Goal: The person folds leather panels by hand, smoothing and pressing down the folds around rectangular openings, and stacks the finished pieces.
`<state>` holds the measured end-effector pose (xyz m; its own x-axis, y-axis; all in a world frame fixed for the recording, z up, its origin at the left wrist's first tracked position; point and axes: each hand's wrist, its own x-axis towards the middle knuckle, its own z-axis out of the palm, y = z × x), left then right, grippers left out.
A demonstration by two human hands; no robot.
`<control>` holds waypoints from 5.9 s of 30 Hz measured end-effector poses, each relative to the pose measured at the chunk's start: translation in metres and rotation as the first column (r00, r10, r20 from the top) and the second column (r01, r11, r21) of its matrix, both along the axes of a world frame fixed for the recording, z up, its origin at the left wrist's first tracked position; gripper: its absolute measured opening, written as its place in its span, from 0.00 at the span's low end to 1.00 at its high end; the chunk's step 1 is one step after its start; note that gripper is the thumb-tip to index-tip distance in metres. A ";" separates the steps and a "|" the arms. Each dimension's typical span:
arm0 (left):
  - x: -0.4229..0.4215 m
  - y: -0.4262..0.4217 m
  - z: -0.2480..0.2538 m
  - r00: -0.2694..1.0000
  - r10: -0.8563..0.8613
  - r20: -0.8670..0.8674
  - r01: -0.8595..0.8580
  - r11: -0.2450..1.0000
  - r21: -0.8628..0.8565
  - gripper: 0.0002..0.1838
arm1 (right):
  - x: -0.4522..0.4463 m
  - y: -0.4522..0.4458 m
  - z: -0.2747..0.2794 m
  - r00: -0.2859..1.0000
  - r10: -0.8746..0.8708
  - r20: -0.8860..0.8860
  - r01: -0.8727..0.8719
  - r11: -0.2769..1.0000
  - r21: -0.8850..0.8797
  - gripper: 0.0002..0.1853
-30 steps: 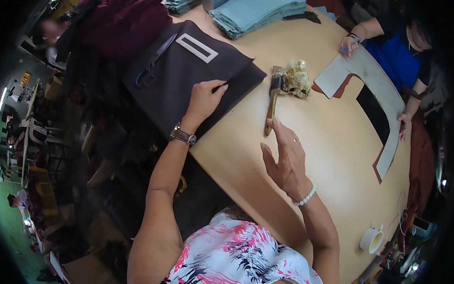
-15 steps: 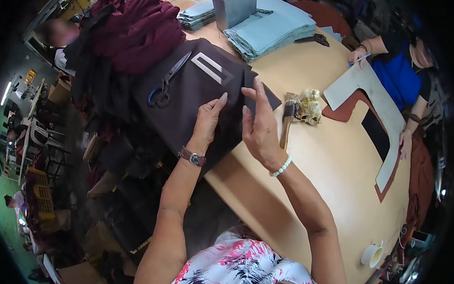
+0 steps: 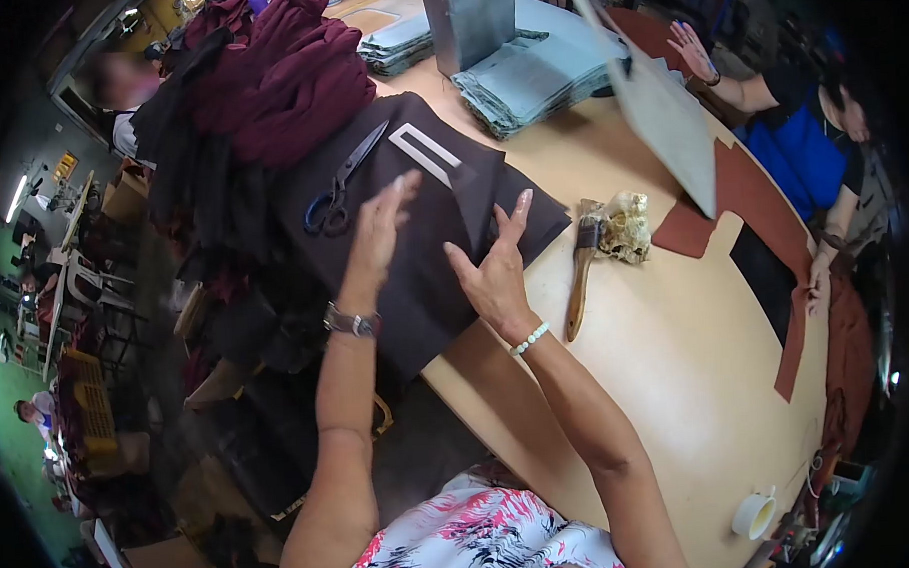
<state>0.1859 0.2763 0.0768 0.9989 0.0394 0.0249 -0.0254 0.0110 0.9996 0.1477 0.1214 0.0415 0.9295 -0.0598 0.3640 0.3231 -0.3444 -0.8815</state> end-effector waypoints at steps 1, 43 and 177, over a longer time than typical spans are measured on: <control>0.024 0.022 -0.014 0.958 0.003 0.285 -0.125 0.902 0.413 0.22 | -0.001 -0.001 -0.002 1.000 -0.017 0.002 0.017 1.000 0.025 0.53; -0.188 -0.270 -0.052 0.083 -0.995 -0.057 0.244 -0.035 0.969 0.45 | -0.448 -0.254 -0.024 0.016 -0.983 -0.183 0.973 0.058 -0.225 0.38; -0.203 -0.259 -0.070 0.120 -0.983 0.136 0.275 0.164 0.947 0.61 | -0.311 -0.198 -0.032 0.578 -0.816 -0.032 -0.132 -0.054 -0.990 0.33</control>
<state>-0.0170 0.0169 0.0063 0.1065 -0.9778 0.1803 -0.9536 -0.0491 0.2970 -0.1636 -0.0767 0.0099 0.8380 -0.5453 -0.0212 -0.4783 -0.7526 0.4526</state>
